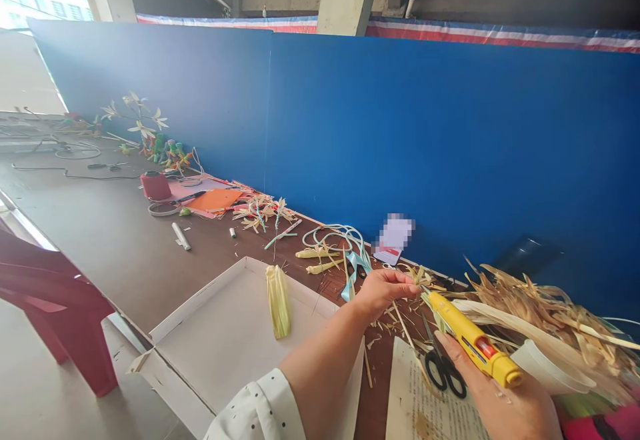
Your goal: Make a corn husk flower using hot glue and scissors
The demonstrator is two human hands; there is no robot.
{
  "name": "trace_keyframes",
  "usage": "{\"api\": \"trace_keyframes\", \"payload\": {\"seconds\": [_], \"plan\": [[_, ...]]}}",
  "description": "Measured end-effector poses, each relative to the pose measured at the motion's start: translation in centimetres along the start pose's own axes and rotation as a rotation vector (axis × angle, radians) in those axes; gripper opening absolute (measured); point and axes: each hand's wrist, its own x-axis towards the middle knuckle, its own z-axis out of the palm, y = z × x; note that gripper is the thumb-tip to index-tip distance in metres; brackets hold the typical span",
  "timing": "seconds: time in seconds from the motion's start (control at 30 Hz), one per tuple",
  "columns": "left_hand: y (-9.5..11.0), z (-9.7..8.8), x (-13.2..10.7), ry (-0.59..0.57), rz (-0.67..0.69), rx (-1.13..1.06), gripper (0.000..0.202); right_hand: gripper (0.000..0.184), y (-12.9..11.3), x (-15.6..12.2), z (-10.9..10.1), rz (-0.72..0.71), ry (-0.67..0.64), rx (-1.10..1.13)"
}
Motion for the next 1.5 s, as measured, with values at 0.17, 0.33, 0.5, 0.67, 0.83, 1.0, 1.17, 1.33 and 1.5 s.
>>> {"api": "trace_keyframes", "payload": {"seconds": [0.17, 0.33, 0.5, 0.67, 0.83, 1.0, 1.17, 1.33, 1.5], "plan": [[0.0, 0.0, 0.0, 0.003, -0.010, 0.004, 0.039, 0.039, 0.3, -0.8, 0.3, -0.028, -0.006, -0.088], [0.0, 0.1, 0.1, -0.003, -0.014, -0.004, 0.039, 0.039, 0.1, -0.2, 0.0, -0.049, 0.003, -0.109], [0.0, 0.1, 0.0, 0.006, -0.020, 0.003, 0.040, 0.034, 0.0, -0.2, 0.0, 0.059, -0.028, 0.032], [-0.1, 0.1, 0.1, 0.011, -0.012, 0.003, 0.042, 0.026, 0.4, -1.4, 0.5, 0.214, -0.063, 0.135], [-0.1, 0.1, 0.1, 0.000, -0.011, -0.003, 0.042, 0.024, 0.4, -1.5, 0.4, 0.189, -0.019, 0.092], [-0.1, 0.0, 0.1, 0.001, -0.021, 0.020, 0.042, 0.027, 0.3, -0.6, 0.0, 0.102, -0.039, 0.052], [0.0, 0.1, 0.1, 0.002, -0.017, 0.034, 0.040, 0.034, 0.2, -0.2, -0.2, 0.018, -0.023, -0.022], [0.0, 0.1, 0.1, 0.004, -0.018, 0.026, 0.041, 0.034, 0.2, -0.2, -0.2, 0.002, -0.018, -0.037], [0.0, 0.0, 0.0, -0.001, -0.015, 0.017, 0.041, 0.030, 0.6, -1.1, -0.1, 0.027, -0.026, 0.033]]}}
